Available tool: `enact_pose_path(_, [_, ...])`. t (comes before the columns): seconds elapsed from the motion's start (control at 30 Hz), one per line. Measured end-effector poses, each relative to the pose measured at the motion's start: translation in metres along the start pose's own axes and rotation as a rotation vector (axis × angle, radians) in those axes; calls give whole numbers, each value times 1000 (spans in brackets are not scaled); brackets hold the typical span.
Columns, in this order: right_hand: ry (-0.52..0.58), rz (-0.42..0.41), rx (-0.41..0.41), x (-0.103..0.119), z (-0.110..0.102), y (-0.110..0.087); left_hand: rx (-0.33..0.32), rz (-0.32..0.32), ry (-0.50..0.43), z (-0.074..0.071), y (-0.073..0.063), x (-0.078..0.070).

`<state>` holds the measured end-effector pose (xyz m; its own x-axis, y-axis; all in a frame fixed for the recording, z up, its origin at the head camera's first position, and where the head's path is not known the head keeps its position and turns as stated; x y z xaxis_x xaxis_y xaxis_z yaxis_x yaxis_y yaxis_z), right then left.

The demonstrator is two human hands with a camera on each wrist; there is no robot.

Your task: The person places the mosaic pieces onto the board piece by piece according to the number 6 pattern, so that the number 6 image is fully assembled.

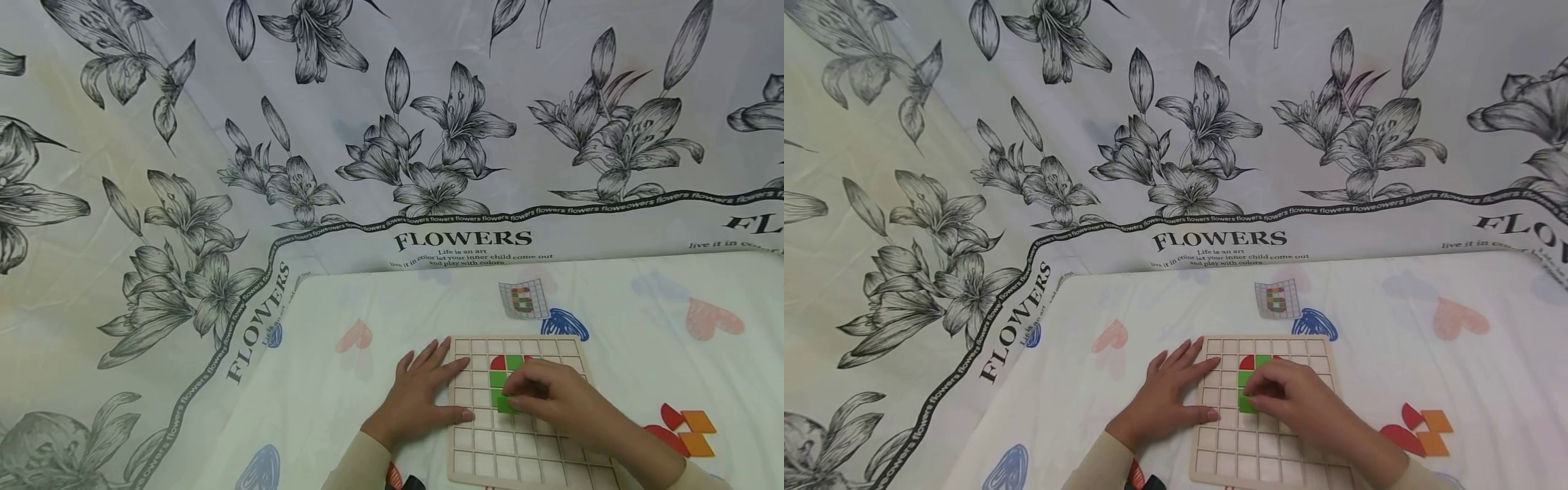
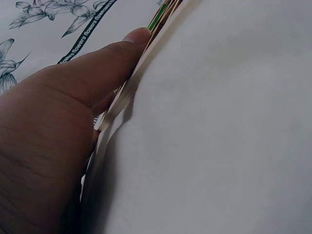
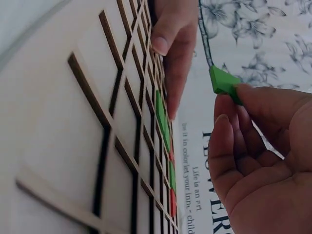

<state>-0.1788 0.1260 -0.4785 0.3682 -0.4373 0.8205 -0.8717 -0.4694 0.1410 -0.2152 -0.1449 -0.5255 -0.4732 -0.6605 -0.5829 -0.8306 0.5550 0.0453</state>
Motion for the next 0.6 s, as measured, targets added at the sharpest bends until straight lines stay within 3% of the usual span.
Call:
enact_pose_path(0.3, [-36, 47, 30, -9, 17, 2, -9, 8, -7, 0, 0, 0])
enact_pose_path(0.6, [-155, 54, 53, -12, 25, -1, -12, 7, -2, 0, 0, 0])
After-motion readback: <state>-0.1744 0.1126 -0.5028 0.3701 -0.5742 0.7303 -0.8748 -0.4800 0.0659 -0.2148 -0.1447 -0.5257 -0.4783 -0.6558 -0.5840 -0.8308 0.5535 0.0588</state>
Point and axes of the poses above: each hand's wrist, its own y-axis towards the middle knuckle, its own z-axis out of the palm, x = y × z, the point moved 3 cm from there along y, towards the middle knuckle, and after that the axes turned 9 degrees about -y, right-handed, at the moved point
